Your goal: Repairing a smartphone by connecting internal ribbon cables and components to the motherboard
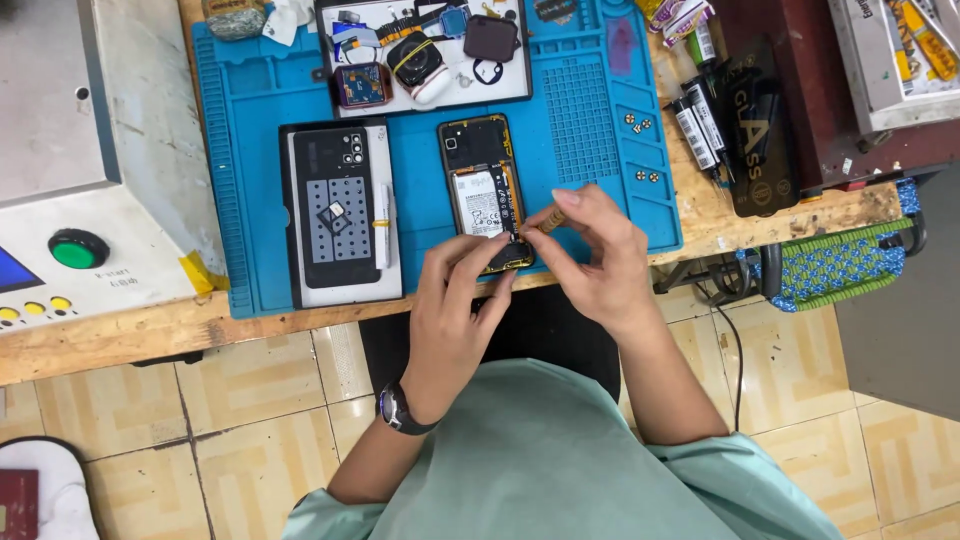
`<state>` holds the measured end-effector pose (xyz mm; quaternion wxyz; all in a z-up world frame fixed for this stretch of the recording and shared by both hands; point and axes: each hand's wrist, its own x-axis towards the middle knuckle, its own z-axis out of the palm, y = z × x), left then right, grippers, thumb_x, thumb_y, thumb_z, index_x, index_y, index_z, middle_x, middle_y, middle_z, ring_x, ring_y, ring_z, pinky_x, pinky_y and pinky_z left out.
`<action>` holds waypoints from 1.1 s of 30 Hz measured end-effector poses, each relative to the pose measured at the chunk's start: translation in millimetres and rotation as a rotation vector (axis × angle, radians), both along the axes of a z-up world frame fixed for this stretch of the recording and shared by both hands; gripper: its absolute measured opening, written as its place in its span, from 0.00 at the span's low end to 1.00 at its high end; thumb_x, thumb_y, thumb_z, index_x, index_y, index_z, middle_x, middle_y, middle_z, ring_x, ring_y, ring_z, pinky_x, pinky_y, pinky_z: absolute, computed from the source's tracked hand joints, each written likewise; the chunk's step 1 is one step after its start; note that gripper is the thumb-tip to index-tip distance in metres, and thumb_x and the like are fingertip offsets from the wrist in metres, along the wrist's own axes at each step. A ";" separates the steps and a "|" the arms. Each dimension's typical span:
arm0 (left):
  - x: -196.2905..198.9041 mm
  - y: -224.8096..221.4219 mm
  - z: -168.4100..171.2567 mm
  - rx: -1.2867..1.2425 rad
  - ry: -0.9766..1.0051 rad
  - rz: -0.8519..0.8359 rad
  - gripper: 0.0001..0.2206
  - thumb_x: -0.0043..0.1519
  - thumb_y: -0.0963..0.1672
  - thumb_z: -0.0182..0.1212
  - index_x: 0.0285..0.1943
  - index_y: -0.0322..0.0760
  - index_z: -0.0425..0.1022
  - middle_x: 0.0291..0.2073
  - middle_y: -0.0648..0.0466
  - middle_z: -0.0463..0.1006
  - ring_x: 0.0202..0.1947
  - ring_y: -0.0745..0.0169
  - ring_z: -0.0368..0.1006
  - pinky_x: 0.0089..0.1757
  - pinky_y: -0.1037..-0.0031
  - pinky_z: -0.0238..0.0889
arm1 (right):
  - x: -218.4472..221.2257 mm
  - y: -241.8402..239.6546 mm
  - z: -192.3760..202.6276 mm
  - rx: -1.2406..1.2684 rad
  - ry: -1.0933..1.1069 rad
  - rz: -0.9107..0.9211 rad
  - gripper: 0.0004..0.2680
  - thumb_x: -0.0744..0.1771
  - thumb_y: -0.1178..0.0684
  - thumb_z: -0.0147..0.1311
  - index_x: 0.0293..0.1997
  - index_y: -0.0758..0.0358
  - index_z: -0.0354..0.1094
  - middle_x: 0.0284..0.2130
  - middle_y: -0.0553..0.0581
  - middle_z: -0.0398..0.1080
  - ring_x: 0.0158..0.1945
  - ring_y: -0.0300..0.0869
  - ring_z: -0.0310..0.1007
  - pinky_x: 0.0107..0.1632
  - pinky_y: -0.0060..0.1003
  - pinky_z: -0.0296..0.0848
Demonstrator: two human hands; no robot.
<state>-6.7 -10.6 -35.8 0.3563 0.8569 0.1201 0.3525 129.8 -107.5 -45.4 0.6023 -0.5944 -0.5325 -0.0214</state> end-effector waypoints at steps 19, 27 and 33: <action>5.3 -11.4 31.5 -0.643 -0.048 -0.590 0.30 0.68 0.55 0.33 0.72 0.33 0.36 0.72 0.42 0.43 0.74 0.49 0.43 0.71 0.63 0.42 | 2.8 9.4 13.7 0.129 -0.150 -0.082 0.08 0.70 0.47 0.39 0.49 0.55 0.59 0.41 0.65 0.64 0.49 0.53 0.61 0.57 0.50 0.65; 23.6 -23.4 17.2 -0.486 -0.280 -0.268 0.28 0.70 0.54 0.33 0.72 0.32 0.44 0.70 0.40 0.47 0.71 0.35 0.39 0.66 0.44 0.28 | 0.2 8.1 7.6 0.146 -0.155 -0.093 0.10 0.67 0.49 0.45 0.50 0.59 0.63 0.42 0.65 0.66 0.51 0.57 0.59 0.57 0.55 0.58; 16.3 -27.6 -10.8 -0.461 -0.480 0.017 0.21 0.65 0.50 0.37 0.52 0.24 0.61 0.29 0.49 0.74 0.41 0.47 0.68 0.55 0.57 0.53 | 7.4 8.3 2.6 0.191 -0.164 -0.084 0.09 0.66 0.51 0.45 0.47 0.62 0.62 0.35 0.67 0.66 0.47 0.58 0.60 0.54 0.54 0.60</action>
